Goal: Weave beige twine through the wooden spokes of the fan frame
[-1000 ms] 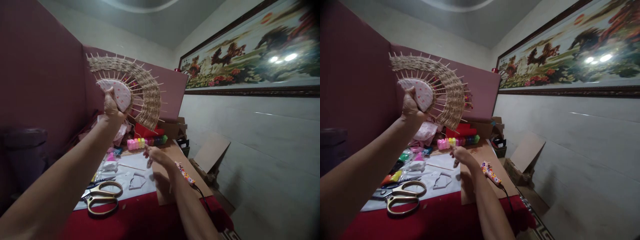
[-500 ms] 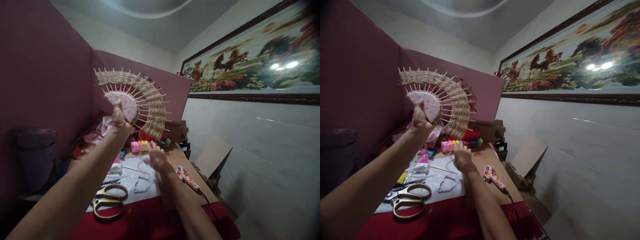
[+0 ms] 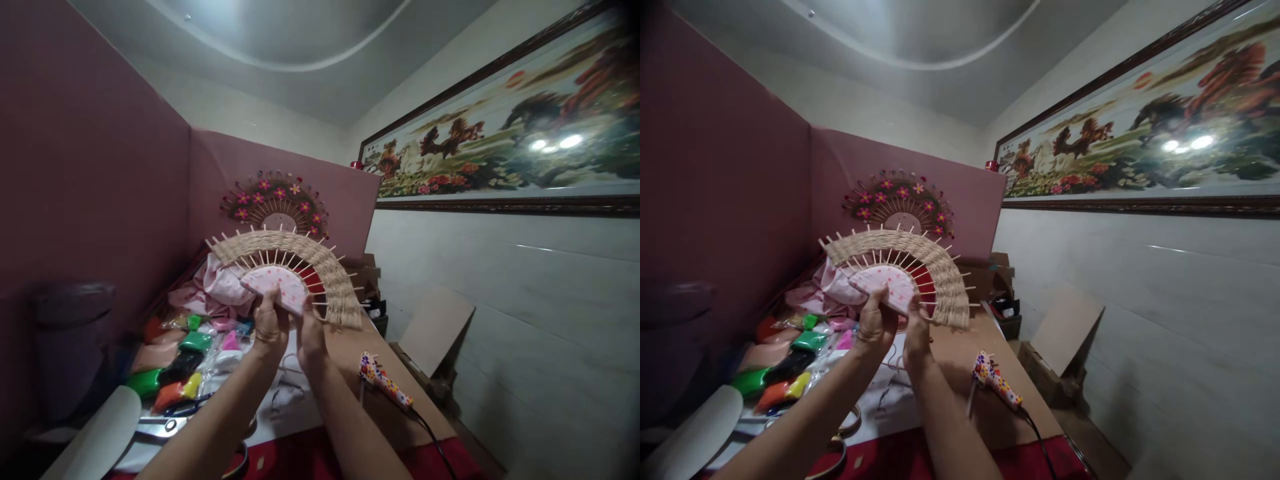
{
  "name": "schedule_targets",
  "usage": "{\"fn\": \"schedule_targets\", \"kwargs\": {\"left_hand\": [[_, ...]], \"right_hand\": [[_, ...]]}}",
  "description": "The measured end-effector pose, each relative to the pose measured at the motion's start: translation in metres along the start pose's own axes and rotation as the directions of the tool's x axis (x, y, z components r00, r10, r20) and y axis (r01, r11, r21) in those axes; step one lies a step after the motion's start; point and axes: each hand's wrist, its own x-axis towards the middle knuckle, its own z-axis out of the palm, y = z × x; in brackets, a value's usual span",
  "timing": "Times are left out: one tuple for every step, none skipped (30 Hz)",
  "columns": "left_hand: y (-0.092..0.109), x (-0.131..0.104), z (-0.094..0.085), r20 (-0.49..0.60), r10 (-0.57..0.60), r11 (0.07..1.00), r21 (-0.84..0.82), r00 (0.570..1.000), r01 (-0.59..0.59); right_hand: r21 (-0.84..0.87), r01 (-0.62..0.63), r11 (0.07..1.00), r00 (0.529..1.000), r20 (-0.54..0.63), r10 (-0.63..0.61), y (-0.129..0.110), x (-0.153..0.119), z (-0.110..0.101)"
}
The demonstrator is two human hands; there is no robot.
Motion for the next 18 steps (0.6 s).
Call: {"fn": "schedule_targets", "kwargs": {"left_hand": [[-0.001,-0.004,-0.001,0.026,-0.035,0.999,-0.007,0.999,0.035],[-0.001,-0.009,0.0,0.052,-0.069,0.998,-0.007,0.996,0.069],[-0.001,-0.014,0.0,0.071,-0.097,0.995,-0.008,0.993,0.098],[-0.002,-0.018,0.001,0.083,-0.121,0.992,-0.01,0.989,0.122],[-0.003,-0.022,0.002,0.087,-0.132,0.991,-0.017,0.987,0.133],[-0.004,-0.026,0.002,0.085,-0.133,0.991,-0.02,0.987,0.135],[-0.006,-0.03,0.001,0.083,-0.127,0.992,-0.016,0.988,0.129],[-0.009,-0.033,-0.001,0.083,-0.111,0.994,-0.003,0.99,0.111],[-0.011,-0.036,-0.003,0.088,-0.091,0.996,0.025,0.992,0.089],[-0.014,-0.039,-0.006,0.107,-0.067,0.996,0.068,0.992,0.06],[-0.016,-0.041,-0.009,0.138,-0.038,0.992,0.129,0.99,0.02],[-0.018,-0.043,-0.013,0.183,-0.018,0.979,0.204,0.983,-0.02],[-0.019,-0.044,-0.017,0.233,-0.014,0.957,0.285,0.972,-0.054],[-0.02,-0.045,-0.02,0.279,-0.026,0.929,0.363,0.96,-0.08],[-0.02,-0.044,-0.024,0.317,-0.056,0.897,0.432,0.947,-0.092],[-0.019,-0.043,-0.028,0.338,-0.092,0.867,0.49,0.936,-0.092],[-0.017,-0.042,-0.033,0.353,-0.117,0.843,0.53,0.928,-0.095],[-0.014,-0.04,-0.038,0.355,-0.142,0.822,0.562,0.924,-0.09]], "right_hand": [[0.029,0.006,1.0,1.0,-0.011,-0.006,-0.005,0.001,-0.003],[0.06,0.0,0.998,1.0,-0.014,0.001,-0.01,0.002,-0.007],[0.07,-0.011,0.997,1.0,0.012,0.01,-0.015,0.001,-0.01],[0.061,-0.019,0.998,0.998,0.054,0.016,-0.019,0.0,-0.014],[0.04,-0.016,0.999,0.994,0.105,0.012,-0.021,-0.002,-0.018],[0.012,-0.022,1.0,0.989,0.148,0.02,-0.023,-0.005,-0.021],[0.002,-0.02,1.0,0.988,0.153,0.019,-0.024,-0.007,-0.023],[-0.006,-0.03,1.0,0.99,0.14,0.03,-0.024,-0.009,-0.025],[0.002,-0.051,0.999,0.993,0.108,0.051,-0.024,-0.01,-0.027],[0.027,-0.081,0.996,0.995,0.058,0.079,-0.023,-0.011,-0.028],[0.063,-0.114,0.991,0.993,0.006,0.114,-0.023,-0.01,-0.03],[0.107,-0.145,0.984,0.988,-0.046,0.151,-0.023,-0.008,-0.032],[0.15,-0.17,0.974,0.978,-0.094,0.185,-0.024,-0.006,-0.035],[0.187,-0.185,0.965,0.967,-0.138,0.212,-0.024,-0.003,-0.038],[0.216,-0.194,0.957,0.956,-0.179,0.234,-0.025,-0.001,-0.043],[0.241,-0.195,0.951,0.943,-0.22,0.249,-0.027,0.001,-0.047],[0.265,-0.191,0.945,0.934,-0.249,0.258,-0.028,0.003,-0.052],[0.288,-0.184,0.94,0.925,-0.274,0.265,-0.029,0.005,-0.057]]}}
